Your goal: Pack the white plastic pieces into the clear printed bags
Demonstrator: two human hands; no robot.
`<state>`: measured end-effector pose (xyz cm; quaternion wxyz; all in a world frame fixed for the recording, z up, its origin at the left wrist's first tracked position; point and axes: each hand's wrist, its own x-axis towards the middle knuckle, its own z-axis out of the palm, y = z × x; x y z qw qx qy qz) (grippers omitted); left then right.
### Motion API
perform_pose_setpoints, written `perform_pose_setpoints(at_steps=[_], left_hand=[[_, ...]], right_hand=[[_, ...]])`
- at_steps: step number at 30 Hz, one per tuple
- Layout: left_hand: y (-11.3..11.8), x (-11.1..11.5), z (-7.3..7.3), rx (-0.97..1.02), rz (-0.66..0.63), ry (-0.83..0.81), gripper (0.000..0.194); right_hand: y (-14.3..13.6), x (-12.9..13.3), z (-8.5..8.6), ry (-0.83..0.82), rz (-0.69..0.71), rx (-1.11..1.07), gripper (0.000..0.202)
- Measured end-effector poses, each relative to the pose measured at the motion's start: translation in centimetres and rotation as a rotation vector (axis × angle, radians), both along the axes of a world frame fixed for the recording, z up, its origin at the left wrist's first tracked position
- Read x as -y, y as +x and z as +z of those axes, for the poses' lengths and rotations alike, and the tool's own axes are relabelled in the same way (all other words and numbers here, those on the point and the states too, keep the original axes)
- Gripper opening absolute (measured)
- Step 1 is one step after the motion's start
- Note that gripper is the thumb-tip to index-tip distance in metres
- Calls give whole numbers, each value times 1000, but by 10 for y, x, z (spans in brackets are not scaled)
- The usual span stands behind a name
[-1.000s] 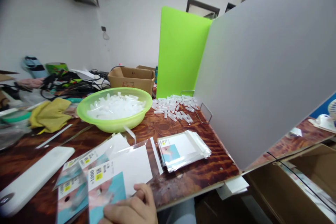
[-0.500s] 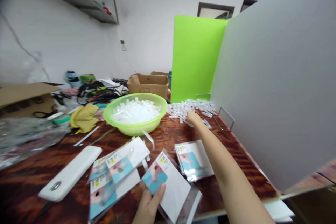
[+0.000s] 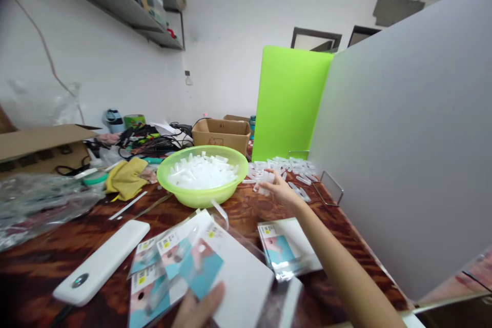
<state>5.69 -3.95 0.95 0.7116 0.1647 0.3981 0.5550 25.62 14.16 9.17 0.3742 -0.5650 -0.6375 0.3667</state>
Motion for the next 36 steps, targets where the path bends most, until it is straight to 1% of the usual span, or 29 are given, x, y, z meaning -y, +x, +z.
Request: perform_pose_setpoints(at_steps=[1,2,3,4,5,6,7,9,10,12,15,18,20,22,23,24,26,28,30,32,34,36], left_hand=[[-5,0,16,67,79,-50,89],[-8,-1,31,90,168,-81,79],[-10,-1,45,87,250,-70,70],[-11,-2,56,84,298,-51,64],[-10,-4,64,77,341,-18,60],[-8,-5,68,79,373,16,58],[-5,-6,68,93,389,39,58],[0,-7,62,135,403,60,60],[2,-7,57,153,398,61,63],[3,-6,48,146,361,65,74],[-2,-2,40,27,323,141,92],[-10,1,39,-138,392,203,91],[-14,2,40,-173,429,196,84],[-16,2,43,-136,425,182,79],[-16,1,44,-115,421,177,79],[-15,1,44,-101,415,173,80],[-14,-2,44,-100,401,167,80],[-12,-3,41,-119,394,169,75],[-11,-4,36,-146,394,176,70],[-10,-4,30,-146,368,171,72],[-9,-4,27,-77,299,144,75],[-7,-2,26,26,212,117,74]], right_hand=[[-4,20,2,39,19,-98,50],[-9,43,3,78,29,-181,52],[-15,67,2,113,29,-267,52],[-22,91,0,136,15,-360,50],[-31,113,-3,152,-15,-478,47],[-40,134,-7,145,-55,-664,45],[-49,152,-11,134,-105,-826,42],[-67,176,-19,138,-236,-1086,33],[-75,182,-23,166,-301,-1158,29],[-90,187,-31,235,-384,-1227,24],[-102,183,-39,321,-440,-1199,21],[-104,180,-41,382,-534,-1151,23],[-101,179,-41,337,-630,-1193,29],[-97,178,-43,235,-724,-1263,36],[-95,178,-44,186,-743,-1286,38],[-94,178,-46,137,-730,-1298,39],[-92,179,-51,63,-657,-1304,37],[-92,181,-54,43,-606,-1298,33],[-93,183,-56,57,-599,-1291,31],[-96,184,-59,82,-594,-1278,30],[-100,184,-65,115,-584,-1245,29],[-104,186,-72,181,-578,-1154,26]])
